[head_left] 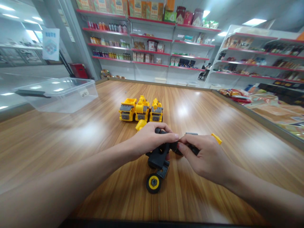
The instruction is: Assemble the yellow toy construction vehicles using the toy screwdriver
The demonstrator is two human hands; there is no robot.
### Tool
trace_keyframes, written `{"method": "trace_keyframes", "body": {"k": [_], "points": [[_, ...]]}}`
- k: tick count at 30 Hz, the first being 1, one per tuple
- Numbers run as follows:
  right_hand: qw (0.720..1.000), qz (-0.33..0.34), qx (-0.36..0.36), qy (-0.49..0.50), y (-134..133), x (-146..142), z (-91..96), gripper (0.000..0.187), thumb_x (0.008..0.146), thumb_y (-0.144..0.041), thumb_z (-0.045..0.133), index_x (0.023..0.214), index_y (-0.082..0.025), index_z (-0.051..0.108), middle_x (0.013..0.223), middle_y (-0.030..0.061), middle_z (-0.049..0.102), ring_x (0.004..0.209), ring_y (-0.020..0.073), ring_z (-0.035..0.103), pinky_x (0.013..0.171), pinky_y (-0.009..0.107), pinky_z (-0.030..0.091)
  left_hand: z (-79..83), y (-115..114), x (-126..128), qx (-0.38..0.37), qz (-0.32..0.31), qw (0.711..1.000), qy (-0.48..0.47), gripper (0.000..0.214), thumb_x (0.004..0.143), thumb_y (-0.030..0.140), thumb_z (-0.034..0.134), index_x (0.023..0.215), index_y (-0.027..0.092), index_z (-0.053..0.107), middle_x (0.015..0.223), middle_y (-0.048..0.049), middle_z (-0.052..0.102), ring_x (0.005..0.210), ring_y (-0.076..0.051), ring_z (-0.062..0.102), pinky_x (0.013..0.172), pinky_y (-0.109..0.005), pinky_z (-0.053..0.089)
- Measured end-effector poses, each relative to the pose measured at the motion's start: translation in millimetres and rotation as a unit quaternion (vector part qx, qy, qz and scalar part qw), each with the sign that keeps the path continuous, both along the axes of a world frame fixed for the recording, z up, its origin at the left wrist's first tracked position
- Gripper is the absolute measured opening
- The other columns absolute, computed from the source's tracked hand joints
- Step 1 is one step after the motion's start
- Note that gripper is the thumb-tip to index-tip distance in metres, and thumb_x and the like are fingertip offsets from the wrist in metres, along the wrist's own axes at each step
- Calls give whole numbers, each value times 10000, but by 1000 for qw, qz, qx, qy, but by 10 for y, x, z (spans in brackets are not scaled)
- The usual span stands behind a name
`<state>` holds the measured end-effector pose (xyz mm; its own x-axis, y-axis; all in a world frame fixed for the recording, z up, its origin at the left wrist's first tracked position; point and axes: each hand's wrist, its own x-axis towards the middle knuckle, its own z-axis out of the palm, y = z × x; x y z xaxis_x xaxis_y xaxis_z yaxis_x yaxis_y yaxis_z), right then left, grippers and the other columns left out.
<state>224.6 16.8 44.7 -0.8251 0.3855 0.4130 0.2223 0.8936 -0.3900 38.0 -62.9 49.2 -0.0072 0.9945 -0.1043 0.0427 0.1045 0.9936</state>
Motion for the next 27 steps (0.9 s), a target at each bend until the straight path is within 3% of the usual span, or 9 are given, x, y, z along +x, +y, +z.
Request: {"method": "trace_keyframes", "body": {"k": [7, 15, 27], "points": [[998, 37, 38, 29, 2, 11, -11, 160, 870, -162, 544, 713, -163, 576, 606, -17, 533, 538, 92, 471, 541, 246, 332, -15, 0, 8, -13, -5, 999, -29, 258, 797, 416, 697, 833, 179, 600, 674, -23, 682, 511, -175, 685, 477, -286, 578], [998, 31, 48, 17, 15, -8, -37, 232, 921, -178, 520, 697, -151, 574, 574, -30, 498, 506, 71, 440, 523, 242, 294, -5, 0, 6, -8, 6, 1000, -26, 289, 802, 442, 689, 826, 166, 607, 703, -41, 689, 503, -168, 673, 456, -278, 568], [1000, 26, 1, -4, 0, -3, -44, 276, 935, -212, 509, 665, -161, 535, 559, -40, 462, 496, 69, 420, 517, 238, 280, 13, 11, 6, 4, 24, 999, 38, 228, 810, 391, 658, 818, 164, 632, 700, -25, 676, 520, -155, 649, 484, -266, 540]]}}
